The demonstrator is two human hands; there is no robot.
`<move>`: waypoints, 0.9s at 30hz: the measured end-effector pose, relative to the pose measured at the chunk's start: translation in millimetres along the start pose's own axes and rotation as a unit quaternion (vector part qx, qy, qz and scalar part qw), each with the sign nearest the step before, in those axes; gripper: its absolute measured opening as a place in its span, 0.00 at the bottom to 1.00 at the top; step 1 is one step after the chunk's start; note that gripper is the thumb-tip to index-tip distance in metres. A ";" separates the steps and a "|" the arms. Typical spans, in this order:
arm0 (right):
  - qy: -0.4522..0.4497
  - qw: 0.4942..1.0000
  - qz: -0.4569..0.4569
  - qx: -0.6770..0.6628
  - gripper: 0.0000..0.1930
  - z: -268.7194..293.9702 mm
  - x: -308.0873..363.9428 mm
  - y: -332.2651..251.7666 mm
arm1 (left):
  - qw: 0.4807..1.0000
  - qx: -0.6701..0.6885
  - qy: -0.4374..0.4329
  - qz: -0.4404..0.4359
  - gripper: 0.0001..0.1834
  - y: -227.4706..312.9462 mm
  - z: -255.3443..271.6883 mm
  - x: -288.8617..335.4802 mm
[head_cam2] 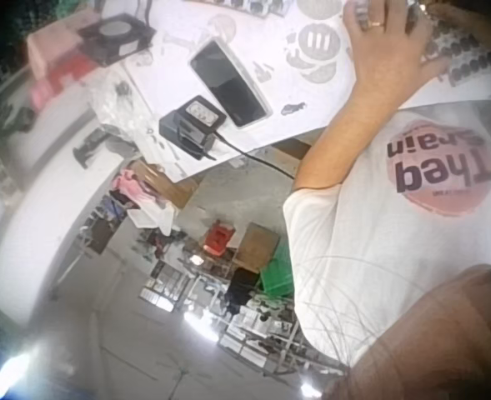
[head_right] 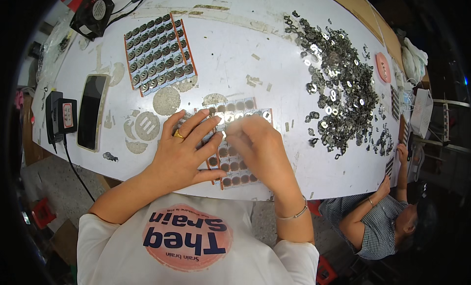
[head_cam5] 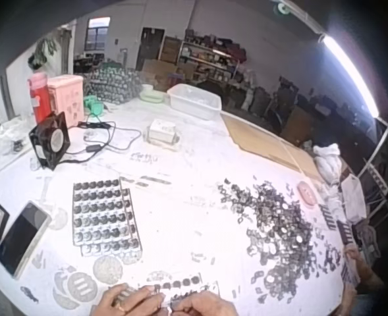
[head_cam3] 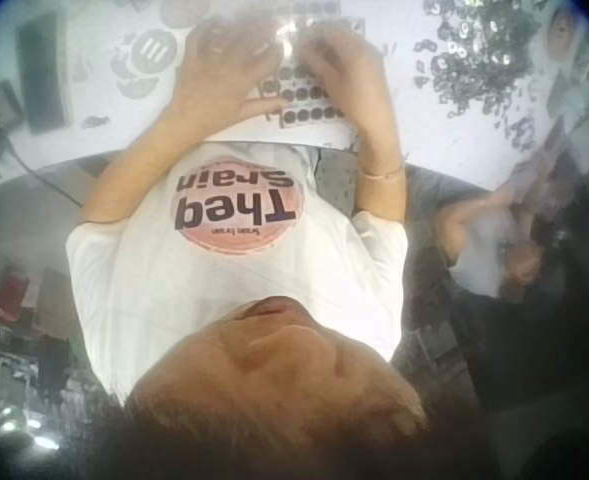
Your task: The person assembles metal washers into a plastic grid tray by hand, placing them one by one into the grid openings.
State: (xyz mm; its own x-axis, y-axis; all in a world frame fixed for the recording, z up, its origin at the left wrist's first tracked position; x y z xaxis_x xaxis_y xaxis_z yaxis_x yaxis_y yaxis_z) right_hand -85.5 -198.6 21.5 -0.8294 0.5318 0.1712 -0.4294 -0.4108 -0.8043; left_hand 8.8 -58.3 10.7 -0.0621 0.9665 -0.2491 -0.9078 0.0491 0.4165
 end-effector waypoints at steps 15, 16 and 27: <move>0.021 0.999 0.023 0.013 0.12 5.9 4.5 -0.4 | 1.000 -0.017 0.011 0.008 0.35 2.2 -6.6 -2.1; -0.008 0.998 0.044 0.047 0.11 13.5 1.4 -5.3 | 1.000 -0.015 0.019 0.006 0.34 2.6 -6.1 -1.6; 0.206 0.946 0.088 0.236 0.16 112.1 -30.2 60.0 | 1.000 0.010 0.003 0.004 0.34 3.7 -6.3 -3.7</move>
State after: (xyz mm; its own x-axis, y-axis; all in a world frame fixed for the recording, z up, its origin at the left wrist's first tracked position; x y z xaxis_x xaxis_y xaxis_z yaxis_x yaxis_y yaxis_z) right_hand -126.3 -322.3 31.9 -0.7351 0.6281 -0.2553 -0.4907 -0.7527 -0.4390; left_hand 3.1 -63.2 7.7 -0.0720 0.9652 -0.2514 -0.8988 0.0465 0.4359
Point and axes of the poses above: each hand's wrist, its own x-axis away from the middle knuckle, its own z-axis out of the back of the hand, y = z × x, the point moved 7 cm from there along -x, towards the middle knuckle, and after that the axes turned 3 degrees about -z, right-handed, at the moved point
